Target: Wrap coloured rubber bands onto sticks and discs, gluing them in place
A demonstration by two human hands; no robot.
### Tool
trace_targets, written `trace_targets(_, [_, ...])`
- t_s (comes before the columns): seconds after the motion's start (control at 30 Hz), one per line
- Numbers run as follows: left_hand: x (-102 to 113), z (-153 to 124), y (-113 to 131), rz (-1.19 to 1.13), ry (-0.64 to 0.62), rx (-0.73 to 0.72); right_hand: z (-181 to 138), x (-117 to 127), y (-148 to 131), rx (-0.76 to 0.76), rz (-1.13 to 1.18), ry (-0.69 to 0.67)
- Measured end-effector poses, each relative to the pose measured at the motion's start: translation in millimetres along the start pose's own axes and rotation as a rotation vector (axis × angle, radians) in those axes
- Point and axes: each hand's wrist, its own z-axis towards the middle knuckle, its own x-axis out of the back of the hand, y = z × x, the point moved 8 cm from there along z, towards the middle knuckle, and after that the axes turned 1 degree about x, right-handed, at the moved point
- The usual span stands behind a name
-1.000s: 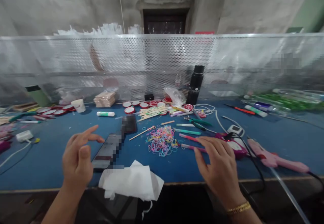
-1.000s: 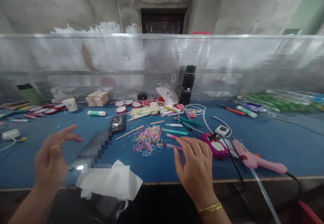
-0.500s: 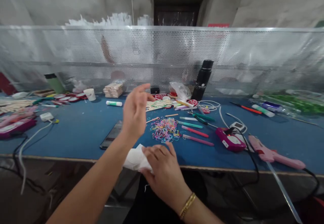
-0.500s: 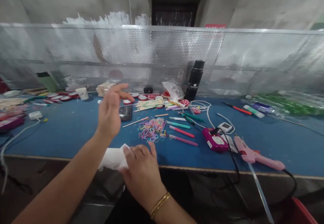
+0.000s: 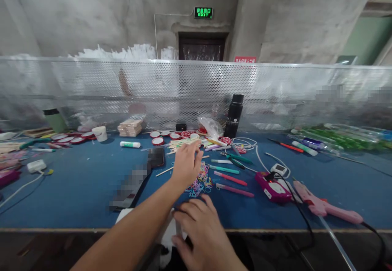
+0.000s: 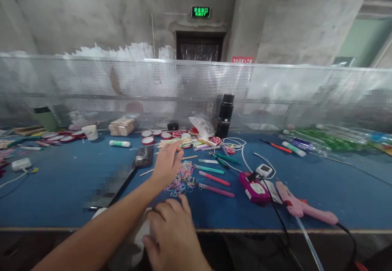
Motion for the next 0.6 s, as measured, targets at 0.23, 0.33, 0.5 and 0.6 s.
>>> trace_targets(0.23, [41, -8, -59, -0.434, 0.562, 0.308, 20, 92, 47, -0.047, -0.303, 0.157])
trace_targets(0.33, [49, -9, -83, -0.539, 0.700, 0.423, 63, 101, 74, -0.088, -0.481, 0.088])
trace_targets(0.5, [40, -9, -88, -0.607, 0.660, 0.476, 151, 53, 156, -0.253, -0.731, -0.340])
trace_targets(0.6, [38, -9, -79, -0.554, 0.612, 0.439, 183, 18, 204, -0.307, -0.746, -0.447])
